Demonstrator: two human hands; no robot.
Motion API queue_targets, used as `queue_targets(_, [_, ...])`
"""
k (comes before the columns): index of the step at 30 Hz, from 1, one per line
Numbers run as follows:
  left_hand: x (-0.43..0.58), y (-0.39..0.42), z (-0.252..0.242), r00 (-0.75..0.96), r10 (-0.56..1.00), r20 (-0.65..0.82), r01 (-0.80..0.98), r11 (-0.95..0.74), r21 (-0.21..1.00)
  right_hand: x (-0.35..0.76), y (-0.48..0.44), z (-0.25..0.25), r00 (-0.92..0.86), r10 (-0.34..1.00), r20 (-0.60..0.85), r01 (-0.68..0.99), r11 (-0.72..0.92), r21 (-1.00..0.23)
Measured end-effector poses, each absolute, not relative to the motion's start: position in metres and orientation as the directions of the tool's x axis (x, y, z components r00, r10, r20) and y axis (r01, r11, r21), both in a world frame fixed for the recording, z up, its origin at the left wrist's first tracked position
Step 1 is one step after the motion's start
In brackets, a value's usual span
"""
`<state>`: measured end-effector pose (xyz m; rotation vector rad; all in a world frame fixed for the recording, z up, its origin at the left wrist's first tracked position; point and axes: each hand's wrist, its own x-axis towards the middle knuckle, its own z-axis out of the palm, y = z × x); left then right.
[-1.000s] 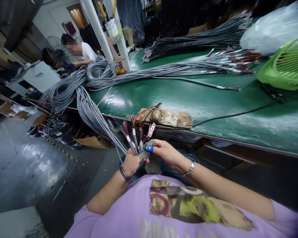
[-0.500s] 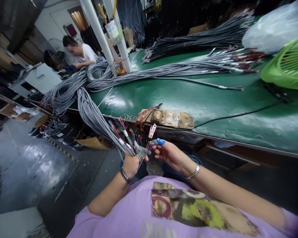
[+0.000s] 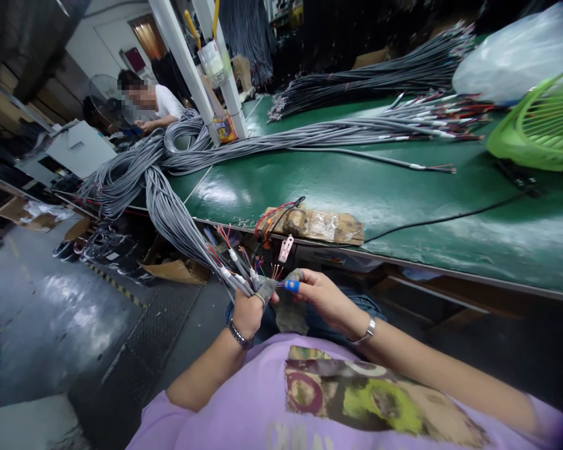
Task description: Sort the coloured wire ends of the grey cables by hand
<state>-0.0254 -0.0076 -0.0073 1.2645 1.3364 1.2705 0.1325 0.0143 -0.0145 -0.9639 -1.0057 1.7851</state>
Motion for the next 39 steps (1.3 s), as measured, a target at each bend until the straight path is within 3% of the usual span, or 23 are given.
queue_targets(6, [-0.028,0.000,-0.003,-0.050,0.999,0.022,-0.085,-0.026,0.996,0.140,0.028,-0.026,-0.324,0.905,-0.275,-0.470,-0.406,-0.783])
queue_targets(11, [-0.027,0.009,0.004,0.085,0.995,-0.059,-0.157,0.071,0.985,0.137,0.052,-0.011,-0.486,0.832,-0.266,-0.509,-0.517,-0.688])
queue_targets(14, [-0.025,0.015,0.006,0.138,0.986,-0.093,-0.159,0.115,0.981,0.129,0.062,-0.004,-0.513,0.825,-0.239,-0.535,-0.525,-0.662])
queue_targets(21, [-0.020,0.024,-0.004,0.200,0.971,-0.128,-0.152,0.160,0.975,0.119,0.066,-0.012,-0.385,0.885,-0.263,-0.630,-0.460,-0.625])
queue_targets(30, [-0.014,0.029,-0.007,0.216,0.960,-0.177,-0.156,0.213,0.964,0.117,0.066,-0.009,-0.323,0.916,-0.237,-0.648,-0.396,-0.650])
queue_targets(39, [-0.016,0.023,0.000,0.175,0.968,-0.179,-0.135,0.204,0.970,0.127,0.061,-0.002,-0.445,0.833,-0.330,-0.624,-0.552,-0.552])
